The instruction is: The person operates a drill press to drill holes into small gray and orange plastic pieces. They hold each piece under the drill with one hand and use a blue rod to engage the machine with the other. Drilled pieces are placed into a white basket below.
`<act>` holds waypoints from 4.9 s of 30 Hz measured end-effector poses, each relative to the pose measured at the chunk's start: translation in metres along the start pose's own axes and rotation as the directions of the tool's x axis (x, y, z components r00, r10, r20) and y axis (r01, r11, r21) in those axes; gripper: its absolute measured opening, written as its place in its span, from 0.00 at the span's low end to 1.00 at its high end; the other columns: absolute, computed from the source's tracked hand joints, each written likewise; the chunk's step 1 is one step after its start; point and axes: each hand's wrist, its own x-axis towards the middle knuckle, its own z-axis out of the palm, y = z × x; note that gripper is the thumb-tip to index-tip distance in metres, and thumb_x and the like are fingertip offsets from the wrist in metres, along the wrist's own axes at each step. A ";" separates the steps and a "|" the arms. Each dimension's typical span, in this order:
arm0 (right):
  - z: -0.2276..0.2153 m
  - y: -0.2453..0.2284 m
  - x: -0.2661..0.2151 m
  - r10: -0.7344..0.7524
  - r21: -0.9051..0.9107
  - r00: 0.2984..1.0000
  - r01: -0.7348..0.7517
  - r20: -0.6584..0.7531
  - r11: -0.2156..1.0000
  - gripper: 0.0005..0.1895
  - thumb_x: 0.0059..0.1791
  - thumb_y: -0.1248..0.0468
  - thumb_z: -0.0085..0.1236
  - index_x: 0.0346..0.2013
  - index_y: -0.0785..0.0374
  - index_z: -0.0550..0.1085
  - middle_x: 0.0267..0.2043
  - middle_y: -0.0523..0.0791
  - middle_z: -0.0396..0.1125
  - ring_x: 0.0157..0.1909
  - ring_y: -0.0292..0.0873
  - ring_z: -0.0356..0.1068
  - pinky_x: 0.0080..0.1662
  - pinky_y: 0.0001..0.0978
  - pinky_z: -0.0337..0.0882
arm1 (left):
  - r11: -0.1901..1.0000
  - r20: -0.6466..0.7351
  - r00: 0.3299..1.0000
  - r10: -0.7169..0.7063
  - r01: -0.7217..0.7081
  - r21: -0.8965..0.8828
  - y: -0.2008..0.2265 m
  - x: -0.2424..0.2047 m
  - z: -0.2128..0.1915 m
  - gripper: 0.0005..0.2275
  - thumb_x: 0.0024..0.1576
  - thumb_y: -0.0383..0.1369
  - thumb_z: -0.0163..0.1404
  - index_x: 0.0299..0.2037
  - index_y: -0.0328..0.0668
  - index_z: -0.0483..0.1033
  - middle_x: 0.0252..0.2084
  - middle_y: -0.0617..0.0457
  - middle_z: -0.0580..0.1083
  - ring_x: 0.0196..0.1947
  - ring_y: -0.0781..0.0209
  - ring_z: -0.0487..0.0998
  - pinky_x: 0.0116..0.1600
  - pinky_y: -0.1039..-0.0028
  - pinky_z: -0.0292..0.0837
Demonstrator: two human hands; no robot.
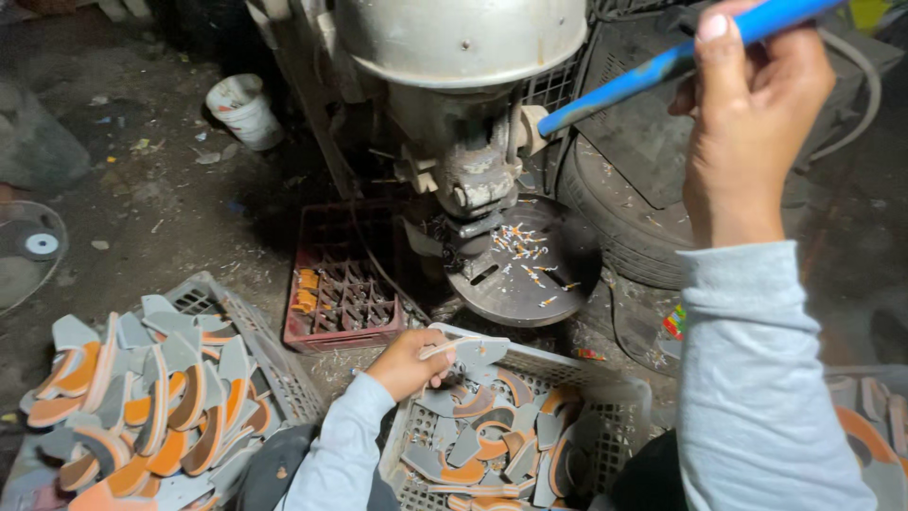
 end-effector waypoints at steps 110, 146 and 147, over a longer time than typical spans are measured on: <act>-0.007 0.002 -0.030 0.046 0.134 0.998 -0.042 -0.030 0.990 0.12 0.64 0.61 0.63 0.50 0.67 0.71 0.33 0.42 0.62 0.29 0.33 0.59 0.36 0.28 0.67 | 0.905 -0.215 0.958 -0.192 0.088 -0.415 0.013 0.043 -0.016 0.13 0.60 0.36 0.52 0.47 0.33 0.78 0.22 0.54 0.69 0.17 0.62 0.70 0.24 0.70 0.69; -0.016 -0.004 -0.062 0.100 0.170 0.992 -0.086 -0.080 0.982 0.12 0.62 0.64 0.64 0.51 0.68 0.71 0.37 0.44 0.65 0.32 0.36 0.63 0.38 0.28 0.67 | 0.921 -0.237 0.949 -0.208 0.108 -0.375 0.007 0.048 -0.018 0.15 0.59 0.37 0.53 0.50 0.34 0.79 0.22 0.54 0.69 0.17 0.63 0.70 0.24 0.71 0.70; -0.017 -0.003 -0.063 0.103 0.169 0.991 -0.088 -0.081 0.982 0.12 0.62 0.64 0.64 0.51 0.68 0.71 0.37 0.43 0.65 0.32 0.36 0.63 0.38 0.28 0.67 | 0.920 -0.235 0.952 -0.195 0.094 -0.382 0.005 0.048 -0.017 0.15 0.59 0.37 0.53 0.49 0.33 0.79 0.22 0.53 0.69 0.17 0.62 0.70 0.23 0.71 0.70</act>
